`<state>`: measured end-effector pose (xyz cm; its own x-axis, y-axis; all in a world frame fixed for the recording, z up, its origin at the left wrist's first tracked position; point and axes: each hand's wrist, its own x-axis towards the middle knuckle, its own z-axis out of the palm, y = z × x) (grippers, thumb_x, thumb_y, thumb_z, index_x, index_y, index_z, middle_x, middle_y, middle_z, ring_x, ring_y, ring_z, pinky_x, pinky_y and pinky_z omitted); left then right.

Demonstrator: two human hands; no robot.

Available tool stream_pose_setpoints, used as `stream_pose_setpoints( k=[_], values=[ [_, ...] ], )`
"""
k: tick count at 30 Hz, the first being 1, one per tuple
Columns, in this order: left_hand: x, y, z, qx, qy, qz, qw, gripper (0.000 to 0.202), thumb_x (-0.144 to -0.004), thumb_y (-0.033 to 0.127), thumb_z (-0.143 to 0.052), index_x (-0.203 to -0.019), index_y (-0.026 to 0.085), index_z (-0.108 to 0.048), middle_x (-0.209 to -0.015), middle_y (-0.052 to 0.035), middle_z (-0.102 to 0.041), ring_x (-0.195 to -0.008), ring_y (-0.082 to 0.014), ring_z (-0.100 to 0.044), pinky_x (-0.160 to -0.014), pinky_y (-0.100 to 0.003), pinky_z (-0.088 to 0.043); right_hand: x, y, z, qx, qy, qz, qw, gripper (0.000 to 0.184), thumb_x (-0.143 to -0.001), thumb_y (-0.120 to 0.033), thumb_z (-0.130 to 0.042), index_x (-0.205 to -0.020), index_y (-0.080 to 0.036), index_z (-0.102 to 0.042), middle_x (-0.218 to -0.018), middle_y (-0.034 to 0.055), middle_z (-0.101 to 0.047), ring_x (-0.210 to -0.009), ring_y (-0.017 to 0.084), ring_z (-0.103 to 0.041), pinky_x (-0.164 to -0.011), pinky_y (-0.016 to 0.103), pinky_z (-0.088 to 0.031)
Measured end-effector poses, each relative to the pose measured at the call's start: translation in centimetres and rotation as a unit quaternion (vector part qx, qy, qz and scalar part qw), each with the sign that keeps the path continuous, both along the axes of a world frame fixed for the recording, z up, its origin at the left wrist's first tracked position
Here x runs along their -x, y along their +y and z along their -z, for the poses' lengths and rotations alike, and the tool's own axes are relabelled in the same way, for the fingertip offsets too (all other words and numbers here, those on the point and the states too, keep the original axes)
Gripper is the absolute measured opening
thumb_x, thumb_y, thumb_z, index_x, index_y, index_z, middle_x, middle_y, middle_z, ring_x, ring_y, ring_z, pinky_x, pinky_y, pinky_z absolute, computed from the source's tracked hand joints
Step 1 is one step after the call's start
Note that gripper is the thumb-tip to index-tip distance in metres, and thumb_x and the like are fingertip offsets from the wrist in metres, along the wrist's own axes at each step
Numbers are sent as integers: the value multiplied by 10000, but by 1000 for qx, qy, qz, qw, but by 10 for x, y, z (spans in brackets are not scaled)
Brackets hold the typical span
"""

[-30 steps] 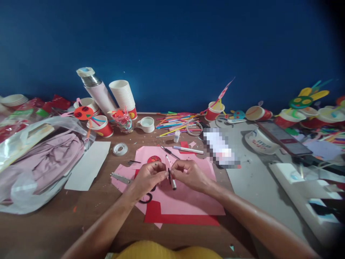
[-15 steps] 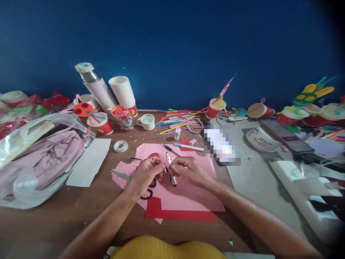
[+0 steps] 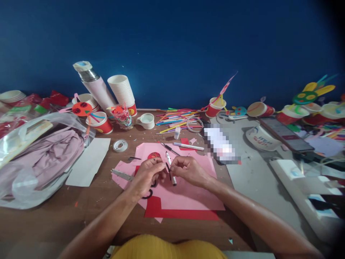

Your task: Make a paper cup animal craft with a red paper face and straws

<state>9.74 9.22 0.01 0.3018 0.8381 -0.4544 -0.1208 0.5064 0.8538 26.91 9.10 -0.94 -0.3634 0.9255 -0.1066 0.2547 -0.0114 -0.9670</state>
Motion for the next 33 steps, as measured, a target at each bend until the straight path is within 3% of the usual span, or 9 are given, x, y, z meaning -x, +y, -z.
stream_pose_setpoints(
  k=[10, 17, 24, 29, 33],
  values=[
    [0, -3, 5, -44, 123, 24, 991, 183, -679, 304, -605, -606, 147, -543, -494, -6, -574, -428, -95, -495, -380, -184, -304, -2, -2, -2, -57, -92, -2, 994, 130, -746, -178, -508, -628, -171, -562, -564, -46, -533, -540, 85, -455, -513, 197, -334],
    [-1, -1, -1, -58, 130, 7, 990, 183, -675, 308, -615, -604, 141, -593, -478, -5, -563, -419, -92, -487, -379, -185, -304, -4, 2, -1, -44, -62, 27, 997, 184, -798, -282, -506, -670, -173, -581, -605, -31, -559, -565, 95, -485, -524, 204, -358],
    [7, 3, 4, -48, 107, -50, 992, 201, -705, 330, -607, -633, 142, -619, -511, 7, -559, -453, -94, -516, -374, -175, -303, -31, 46, 1, -139, -147, 185, 962, 247, -778, -334, -552, -986, -208, -596, -879, 26, -647, -775, 161, -581, -653, 258, -423],
    [8, 4, 7, -62, 21, -102, 993, 173, -673, 287, -655, -632, 131, -592, -607, -11, -618, -484, -85, -512, -471, -215, -415, -32, 80, 8, -198, -244, 188, 931, 363, -757, -360, -573, -1075, -186, -553, -983, 66, -631, -859, 198, -576, -725, 302, -419],
    [9, 6, 7, -70, -6, -123, 990, 178, -689, 279, -658, -635, 130, -579, -623, -12, -619, -495, -86, -518, -472, -216, -416, -22, 96, 14, -198, -299, 165, 919, 337, -748, -324, -566, -1047, -169, -555, -963, 81, -625, -829, 206, -568, -684, 289, -400]
  ],
)
